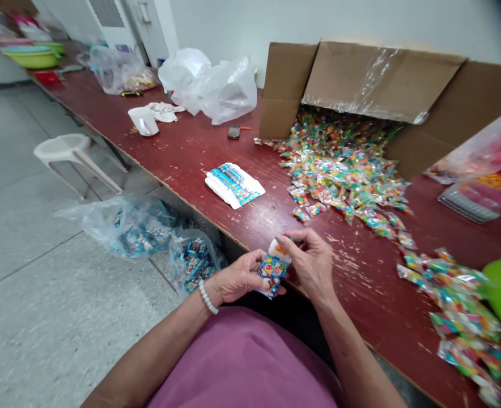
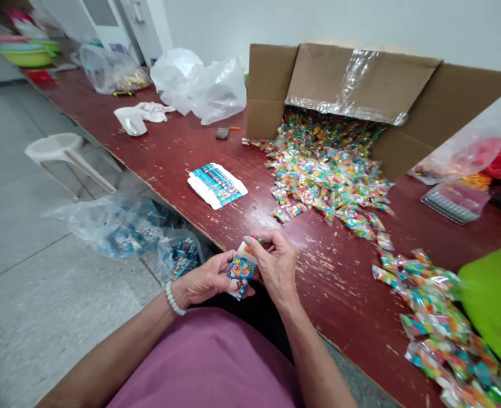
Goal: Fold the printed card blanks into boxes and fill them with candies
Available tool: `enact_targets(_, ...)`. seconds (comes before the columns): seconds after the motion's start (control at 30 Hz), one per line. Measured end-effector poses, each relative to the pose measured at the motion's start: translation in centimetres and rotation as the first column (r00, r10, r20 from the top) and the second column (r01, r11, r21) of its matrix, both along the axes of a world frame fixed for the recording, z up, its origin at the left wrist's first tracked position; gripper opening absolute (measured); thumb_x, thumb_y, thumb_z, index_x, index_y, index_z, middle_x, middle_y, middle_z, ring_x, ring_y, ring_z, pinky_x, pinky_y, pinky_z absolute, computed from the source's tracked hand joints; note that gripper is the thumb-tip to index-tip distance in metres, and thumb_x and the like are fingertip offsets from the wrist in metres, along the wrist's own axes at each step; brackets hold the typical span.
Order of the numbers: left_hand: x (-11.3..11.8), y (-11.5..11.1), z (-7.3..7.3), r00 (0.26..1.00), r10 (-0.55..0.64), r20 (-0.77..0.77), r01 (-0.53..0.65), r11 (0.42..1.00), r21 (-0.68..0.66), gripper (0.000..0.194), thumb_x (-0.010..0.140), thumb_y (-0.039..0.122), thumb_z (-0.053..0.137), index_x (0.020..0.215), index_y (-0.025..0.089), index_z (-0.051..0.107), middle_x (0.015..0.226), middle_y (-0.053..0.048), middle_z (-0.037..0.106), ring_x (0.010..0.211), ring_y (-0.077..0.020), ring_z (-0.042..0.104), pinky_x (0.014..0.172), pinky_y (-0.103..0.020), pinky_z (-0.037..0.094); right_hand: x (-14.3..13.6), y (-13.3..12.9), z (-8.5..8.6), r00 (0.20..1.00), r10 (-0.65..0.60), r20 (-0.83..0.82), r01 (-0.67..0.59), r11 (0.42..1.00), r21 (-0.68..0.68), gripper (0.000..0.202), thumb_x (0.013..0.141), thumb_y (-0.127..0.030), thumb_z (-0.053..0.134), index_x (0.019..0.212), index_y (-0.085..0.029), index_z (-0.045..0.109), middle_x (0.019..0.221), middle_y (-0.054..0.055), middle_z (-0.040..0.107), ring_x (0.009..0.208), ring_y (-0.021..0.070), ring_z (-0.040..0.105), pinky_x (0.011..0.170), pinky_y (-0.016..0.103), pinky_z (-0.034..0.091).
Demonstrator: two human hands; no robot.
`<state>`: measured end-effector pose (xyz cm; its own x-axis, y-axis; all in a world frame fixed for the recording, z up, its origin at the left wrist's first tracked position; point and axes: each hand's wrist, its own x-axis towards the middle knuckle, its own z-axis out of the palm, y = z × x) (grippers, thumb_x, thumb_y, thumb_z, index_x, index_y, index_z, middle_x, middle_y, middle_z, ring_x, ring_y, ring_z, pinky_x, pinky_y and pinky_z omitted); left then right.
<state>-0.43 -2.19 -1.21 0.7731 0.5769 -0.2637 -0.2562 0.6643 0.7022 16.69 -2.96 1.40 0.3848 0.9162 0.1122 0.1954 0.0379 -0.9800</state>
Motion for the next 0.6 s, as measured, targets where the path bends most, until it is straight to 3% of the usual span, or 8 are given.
enact_targets(0.13,0.9,0.5,0.8,0.997,-0.078,-0.007,0.078,0.994,0.07,0.057,0.066,0.014,0.08,0.117,0.019,0.054,0.099,-0.006,0.068,0.074,-0.0175,0.072,0.068,-0.029,0.058,0.3,-0.6,-0.1,0.981,0.129,0.147,-0.135,0.99,0.035,0.032,0.088,-0.049,0.065,0.075,-0.022,0.075,0.102,0.007,0.07,0.095,0.0248,0.065,0.076,0.035,0.05)
enact_targets(0.23,1.1,0.8,1.4,0.995,-0.031,-0.091,0.043,0.99,0.132,0.052,0.07,0.019,0.077,0.117,0.02,0.056,0.099,-0.005,0.067,0.071,-0.0188,0.073,0.057,-0.025,0.057,0.6,-1.0,-0.3,0.984,0.166,0.071,-0.169,0.985,0.04,0.034,0.093,-0.049,0.058,0.086,-0.022,0.077,0.12,0.009,0.066,0.106,0.0255,0.063,0.085,0.037,0.05)
enact_targets(0.33,1.0,1.0,1.8,0.983,0.077,-0.169,-0.049,0.985,0.165,0.049,0.07,0.022,0.075,0.115,0.02,0.058,0.096,-0.004,0.068,0.068,-0.0178,0.072,0.051,-0.022,0.055,0.7,-1.2,-0.3,0.967,0.132,-0.216,-0.134,0.991,0.006,0.033,0.087,-0.046,0.069,0.113,-0.026,0.07,0.11,0.006,0.069,0.091,0.021,0.066,0.073,0.032,0.053)
enact_targets(0.43,0.9,0.9,2.0,0.974,0.134,-0.182,-0.115,0.987,0.112,0.042,0.081,0.045,0.065,0.112,0.016,0.063,0.089,-0.007,0.07,0.062,-0.0164,0.069,0.046,-0.021,0.051,0.6,-1.3,-0.3,0.841,0.243,-0.484,-0.308,0.95,-0.057,0.04,0.081,-0.043,0.076,0.117,-0.027,0.066,0.095,0.002,0.071,0.072,0.0156,0.065,0.063,0.027,0.053)
enact_targets(0.53,1.1,0.6,1.9,0.961,0.162,-0.223,-0.148,0.986,0.077,0.057,0.088,0.063,0.048,0.105,0.012,0.067,0.082,-0.009,0.07,0.056,-0.0155,0.066,0.041,-0.021,0.048,0.1,-1.5,-0.1,0.76,0.325,-0.563,-0.439,0.895,-0.076,0.04,0.077,-0.042,0.08,0.111,-0.025,0.068,0.09,0.001,0.072,0.063,0.0131,0.063,0.056,0.025,0.052)
enact_targets(0.6,1.2,0.4,1.8,0.946,0.198,-0.259,-0.168,0.977,0.131,0.058,0.087,0.064,0.05,0.105,0.012,0.068,0.081,-0.008,0.07,0.055,-0.0147,0.065,0.04,-0.02,0.047,-0.3,-1.7,-0.1,0.786,0.331,-0.522,-0.419,0.906,-0.057,0.034,0.077,-0.042,0.08,0.103,-0.023,0.071,0.085,0.001,0.072,0.058,0.0127,0.061,0.051,0.024,0.051)
